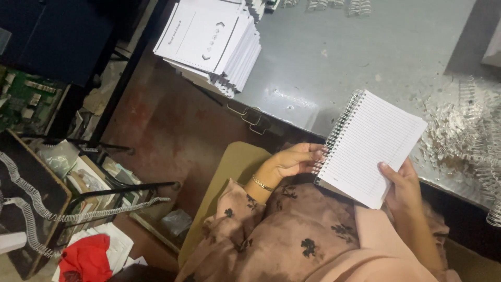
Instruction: Manually aligning paper stacks and performing a quality check by flipping through notebook pages during assembly.
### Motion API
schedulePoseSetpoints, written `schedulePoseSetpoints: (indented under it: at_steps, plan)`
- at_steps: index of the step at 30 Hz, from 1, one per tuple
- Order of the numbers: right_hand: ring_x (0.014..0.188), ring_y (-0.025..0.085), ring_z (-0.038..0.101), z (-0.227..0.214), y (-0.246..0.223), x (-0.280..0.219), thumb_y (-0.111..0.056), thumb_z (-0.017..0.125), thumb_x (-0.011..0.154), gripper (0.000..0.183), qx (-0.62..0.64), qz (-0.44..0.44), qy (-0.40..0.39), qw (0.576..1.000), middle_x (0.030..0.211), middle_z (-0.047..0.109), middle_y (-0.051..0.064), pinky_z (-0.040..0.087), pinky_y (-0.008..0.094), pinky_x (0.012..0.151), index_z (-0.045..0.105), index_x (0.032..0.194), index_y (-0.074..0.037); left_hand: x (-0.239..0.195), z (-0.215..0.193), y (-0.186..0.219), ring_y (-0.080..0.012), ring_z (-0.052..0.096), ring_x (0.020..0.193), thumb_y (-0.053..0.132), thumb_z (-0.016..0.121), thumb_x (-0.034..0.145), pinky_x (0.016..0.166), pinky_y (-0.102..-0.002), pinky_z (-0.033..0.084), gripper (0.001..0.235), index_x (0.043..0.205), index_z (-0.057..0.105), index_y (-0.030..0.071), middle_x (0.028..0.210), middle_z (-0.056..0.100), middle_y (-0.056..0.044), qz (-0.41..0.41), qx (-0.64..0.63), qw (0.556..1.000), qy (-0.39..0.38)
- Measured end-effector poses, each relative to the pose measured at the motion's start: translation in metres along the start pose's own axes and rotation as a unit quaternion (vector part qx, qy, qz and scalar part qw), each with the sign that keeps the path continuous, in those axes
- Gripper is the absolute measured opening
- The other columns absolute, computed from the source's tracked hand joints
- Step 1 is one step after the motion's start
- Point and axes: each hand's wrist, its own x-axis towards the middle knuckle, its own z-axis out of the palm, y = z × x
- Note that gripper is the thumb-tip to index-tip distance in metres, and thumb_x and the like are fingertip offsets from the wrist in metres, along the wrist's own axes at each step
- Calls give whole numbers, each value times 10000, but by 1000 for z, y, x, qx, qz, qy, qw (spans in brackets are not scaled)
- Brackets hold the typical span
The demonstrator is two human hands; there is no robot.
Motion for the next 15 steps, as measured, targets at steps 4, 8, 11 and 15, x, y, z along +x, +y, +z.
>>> schedulePoseSetpoints:
  at_steps: [4,8,11,15]
  plan:
    - [1294,256,563,7,-9,-3,18,581,879,701,-11,-35,-27,999,1436,562,120,518,377,1051,382,1547,-59,-4,2,1,-186,739,967,174,719,983,800,-277,654,368,1302,618,22,1124,741,-97,4,-57,998,-40]
    - [1255,240,585,3,-5,-2,-3,592,898,635,-5,-39,-2,999,1393,587,115,514,350,1072,413,1506,-44,-19,34,21,-197,732,995,159,680,1012,886,-293,636,323,1283,623,-7,1130,734,-115,24,-79,996,-37]
    - [1211,231,607,12,-10,-9,7,628,875,614,-19,-68,21,997,1372,610,117,524,342,1044,458,1462,-57,-38,77,49,-203,726,971,142,636,1002,840,-286,658,443,1403,565,-30,1182,711,-155,64,120,984,114]
    - [1197,232,601,25,-20,-22,2,656,847,635,-55,-84,22,995,1349,611,111,517,338,1021,466,1450,-56,-37,96,60,-152,718,922,416,650,899,807,-284,565,406,1151,682,99,1036,763,-36,13,427,871,241]
